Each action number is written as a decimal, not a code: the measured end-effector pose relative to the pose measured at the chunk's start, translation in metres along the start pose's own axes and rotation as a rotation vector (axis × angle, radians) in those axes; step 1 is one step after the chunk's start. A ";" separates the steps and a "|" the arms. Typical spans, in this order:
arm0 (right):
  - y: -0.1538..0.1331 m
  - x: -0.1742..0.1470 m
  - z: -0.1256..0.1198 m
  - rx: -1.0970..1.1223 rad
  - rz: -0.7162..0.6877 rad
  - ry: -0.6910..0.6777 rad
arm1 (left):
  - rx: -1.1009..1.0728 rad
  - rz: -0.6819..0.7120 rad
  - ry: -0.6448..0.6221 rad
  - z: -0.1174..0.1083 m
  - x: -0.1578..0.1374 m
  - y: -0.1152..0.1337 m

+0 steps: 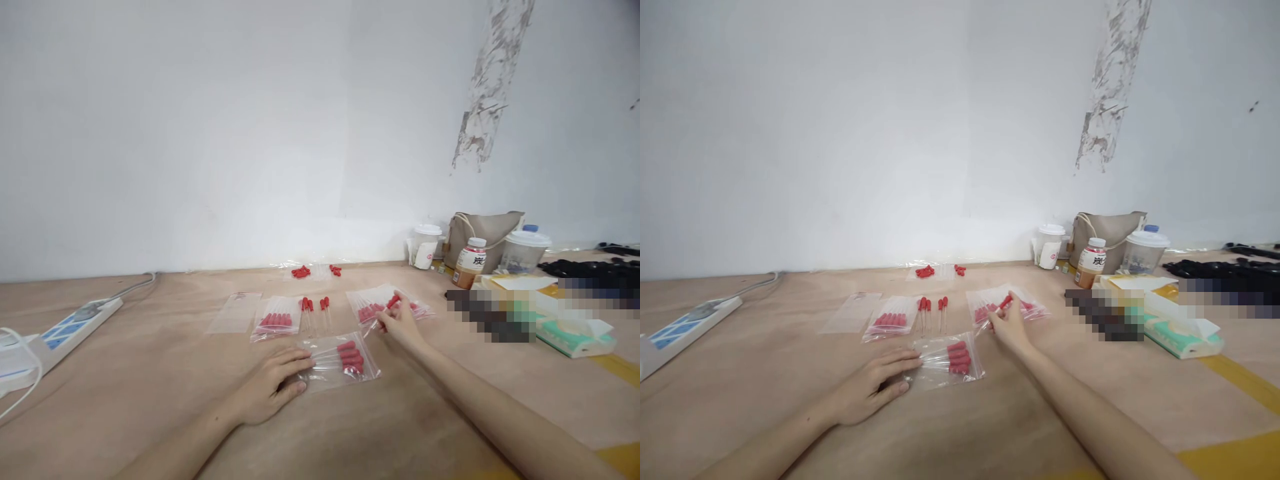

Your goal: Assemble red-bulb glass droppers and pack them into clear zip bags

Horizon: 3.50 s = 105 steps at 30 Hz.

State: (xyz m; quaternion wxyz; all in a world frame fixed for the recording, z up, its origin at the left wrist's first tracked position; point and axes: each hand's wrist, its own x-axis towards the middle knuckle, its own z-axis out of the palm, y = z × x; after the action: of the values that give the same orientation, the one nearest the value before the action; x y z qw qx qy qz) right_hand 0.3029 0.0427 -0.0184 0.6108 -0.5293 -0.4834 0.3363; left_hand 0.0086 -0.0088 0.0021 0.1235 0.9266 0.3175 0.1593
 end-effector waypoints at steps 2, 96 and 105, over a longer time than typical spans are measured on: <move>0.006 -0.005 -0.009 0.053 -0.013 0.078 | -0.005 0.007 0.006 0.000 0.001 0.000; -0.004 -0.024 0.035 -0.312 -0.010 -0.249 | 0.020 0.007 -0.054 0.003 0.002 -0.004; -0.009 -0.023 0.031 -0.199 0.087 -0.179 | -0.010 -0.017 -0.048 0.002 0.001 -0.003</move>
State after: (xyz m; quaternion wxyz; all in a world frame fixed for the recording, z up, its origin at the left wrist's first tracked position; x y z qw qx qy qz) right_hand 0.2660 0.0295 -0.0158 0.4945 -0.5758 -0.5435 0.3586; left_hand 0.0086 -0.0064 -0.0006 0.1373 0.9269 0.3212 0.1374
